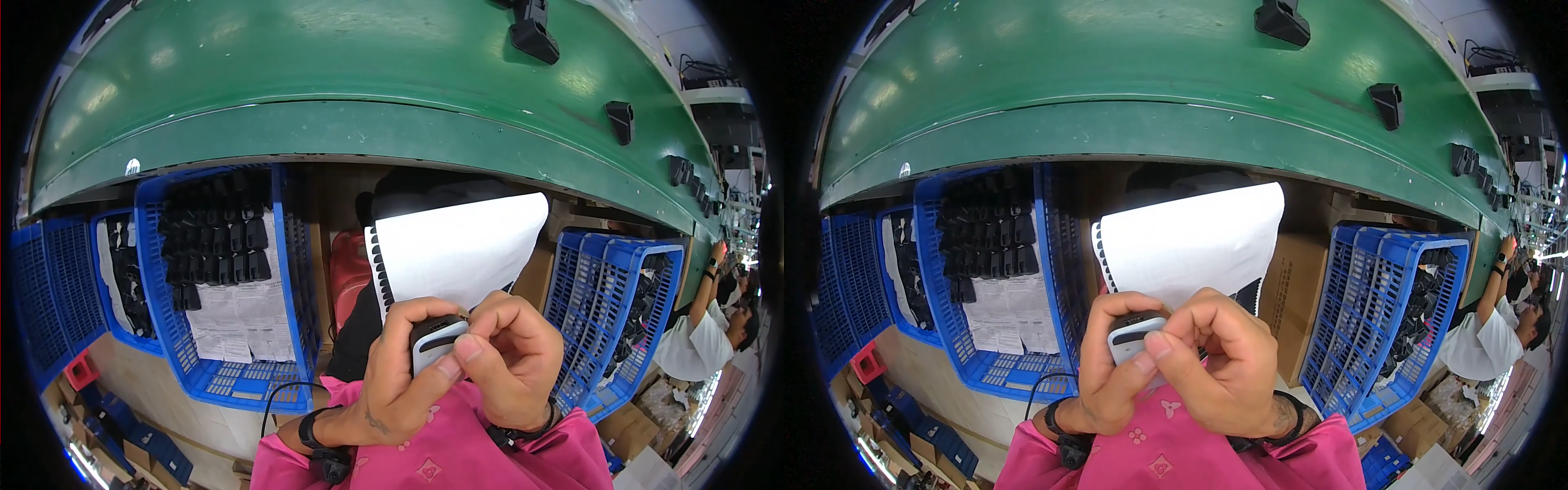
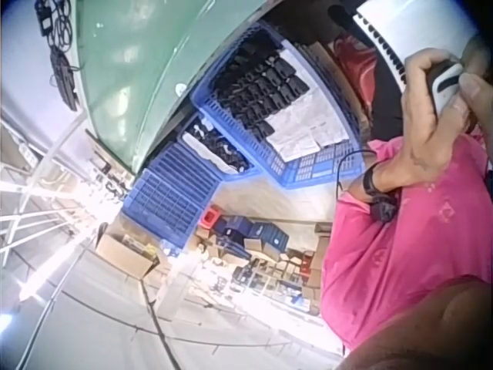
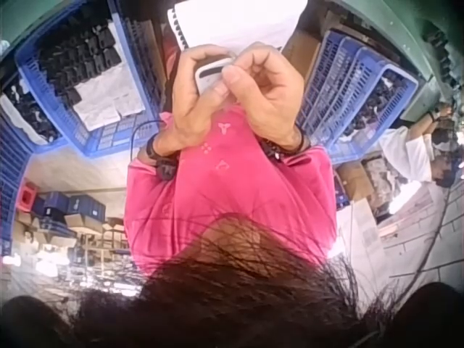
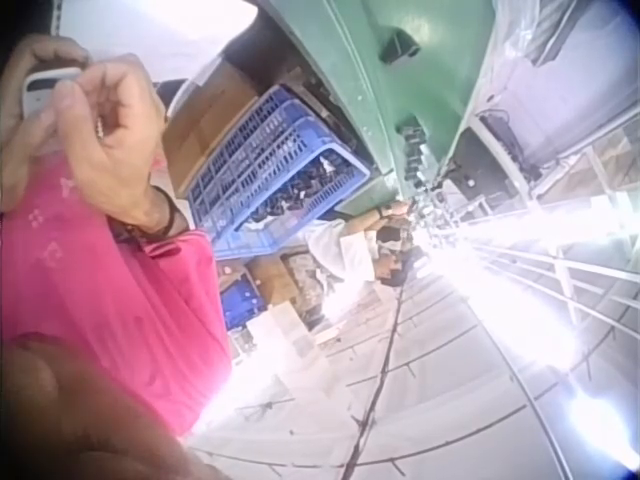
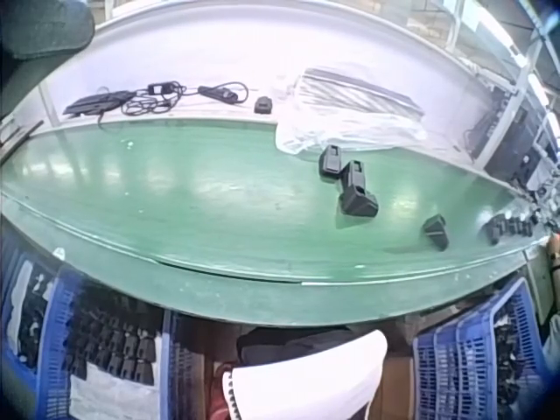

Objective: The person picks up a device from a blue bin, peels a sticker from a sheet, and applies it to the bottom of the device by hand before placing it on the green workbench.

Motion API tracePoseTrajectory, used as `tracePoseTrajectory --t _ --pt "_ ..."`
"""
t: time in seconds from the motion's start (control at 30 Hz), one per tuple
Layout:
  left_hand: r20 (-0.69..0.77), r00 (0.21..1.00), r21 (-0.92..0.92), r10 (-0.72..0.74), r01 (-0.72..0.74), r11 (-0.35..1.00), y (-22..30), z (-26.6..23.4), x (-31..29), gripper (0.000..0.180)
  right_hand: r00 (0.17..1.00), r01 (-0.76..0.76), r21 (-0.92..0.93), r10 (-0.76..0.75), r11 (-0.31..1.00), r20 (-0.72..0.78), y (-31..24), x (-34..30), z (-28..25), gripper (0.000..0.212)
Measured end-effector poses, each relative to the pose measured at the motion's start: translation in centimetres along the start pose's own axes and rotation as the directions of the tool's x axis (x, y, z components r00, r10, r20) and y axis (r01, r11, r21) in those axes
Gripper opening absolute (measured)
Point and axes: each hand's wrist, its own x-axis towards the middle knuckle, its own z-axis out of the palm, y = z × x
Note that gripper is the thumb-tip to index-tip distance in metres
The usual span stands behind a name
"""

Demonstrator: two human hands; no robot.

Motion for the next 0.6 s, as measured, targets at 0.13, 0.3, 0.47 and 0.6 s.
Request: tracePoseTrajectory --t 0.13,0.3,0.47,0.6 --pt "-0.005 1.0 -0.042 -0.013 0.013 0.999 -0.16 -0.09 -0.16 0.036 1.0 0.014 -0.006 -0.014 1.0 0.011 0.03 0.03 -0.04 0.012" --pt "-0.02 0.999 -0.065 -0.042 0.041 0.997 -0.27 -0.15 -0.24 0.039 0.997 0.047 -0.037 -0.045 0.998 0.055 0.18 0.21 -0.41 0.012" --pt "-0.011 0.999 -0.053 -0.042 0.041 0.998 -0.27 -0.11 -0.27 0.039 0.997 0.044 -0.055 -0.04 0.998 0.07 0.15 0.23 -0.63 0.012" --pt "-0.019 0.998 -0.054 -0.053 0.052 0.997 -0.2 -0.11 -0.28 0.039 0.998 0.028 -0.038 -0.025 0.999 0.061 0.09 0.18 -0.5 0.012"
